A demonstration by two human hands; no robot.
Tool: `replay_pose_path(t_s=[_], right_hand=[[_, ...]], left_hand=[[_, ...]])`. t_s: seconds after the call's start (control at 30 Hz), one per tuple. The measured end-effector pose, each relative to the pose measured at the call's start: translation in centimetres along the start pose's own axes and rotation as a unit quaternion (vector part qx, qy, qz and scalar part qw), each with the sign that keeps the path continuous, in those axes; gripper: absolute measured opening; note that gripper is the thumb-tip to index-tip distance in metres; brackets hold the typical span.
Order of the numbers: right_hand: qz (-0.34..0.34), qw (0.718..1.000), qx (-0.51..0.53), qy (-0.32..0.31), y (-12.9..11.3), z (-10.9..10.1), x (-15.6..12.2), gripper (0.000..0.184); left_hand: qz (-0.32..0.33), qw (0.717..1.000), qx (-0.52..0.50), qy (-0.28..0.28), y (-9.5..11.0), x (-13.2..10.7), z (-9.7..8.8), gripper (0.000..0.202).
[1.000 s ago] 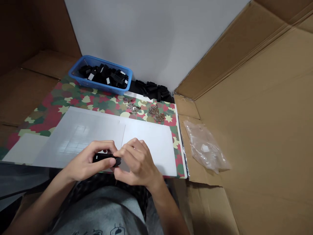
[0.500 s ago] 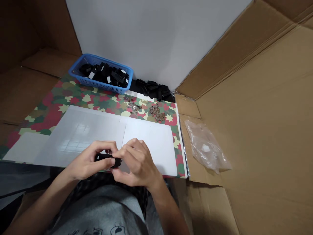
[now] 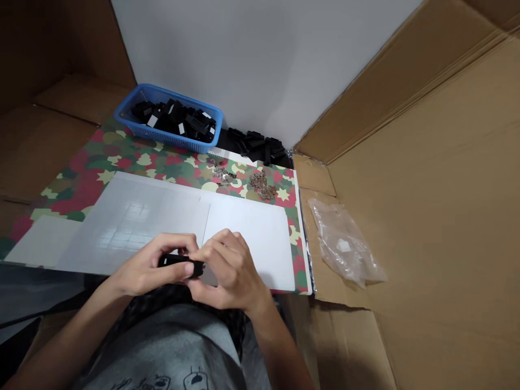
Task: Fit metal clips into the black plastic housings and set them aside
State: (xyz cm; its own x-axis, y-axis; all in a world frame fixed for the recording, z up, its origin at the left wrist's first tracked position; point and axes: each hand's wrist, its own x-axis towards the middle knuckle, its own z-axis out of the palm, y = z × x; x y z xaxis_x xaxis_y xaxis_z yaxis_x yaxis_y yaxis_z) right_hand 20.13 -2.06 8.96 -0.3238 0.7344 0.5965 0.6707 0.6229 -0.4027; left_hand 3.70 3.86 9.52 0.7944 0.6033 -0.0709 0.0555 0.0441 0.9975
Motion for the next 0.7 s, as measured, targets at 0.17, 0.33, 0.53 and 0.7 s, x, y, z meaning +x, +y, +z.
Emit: replay_pose_path(t_s=[0.17, 0.33, 0.53, 0.7], right_hand=[[0.058, 0.997, 0.045, -0.003, 0.3, 0.4, -0.7, 0.015], [0.259, 0.927, 0.271, -0.024, 0.6, 1.1, -1.7, 0.015], [0.32, 0.896, 0.309, -0.012, -0.2, 1.2, -1.1, 0.008], [0.299, 0.922, 0.247, 0.008, -0.3, 1.0, -0.9, 0.004]], left_hand=[[0.001, 0.999, -0.029, 0.019, -0.7, 0.1, -0.1, 0.018], [0.057, 0.993, 0.035, 0.102, -1.3, 0.0, -0.3, 0.015], [0.15, 0.964, 0.151, 0.16, -1.5, 0.1, 0.0, 0.012], [0.163, 0.946, 0.214, 0.18, -1.5, 0.1, 0.3, 0.01]])
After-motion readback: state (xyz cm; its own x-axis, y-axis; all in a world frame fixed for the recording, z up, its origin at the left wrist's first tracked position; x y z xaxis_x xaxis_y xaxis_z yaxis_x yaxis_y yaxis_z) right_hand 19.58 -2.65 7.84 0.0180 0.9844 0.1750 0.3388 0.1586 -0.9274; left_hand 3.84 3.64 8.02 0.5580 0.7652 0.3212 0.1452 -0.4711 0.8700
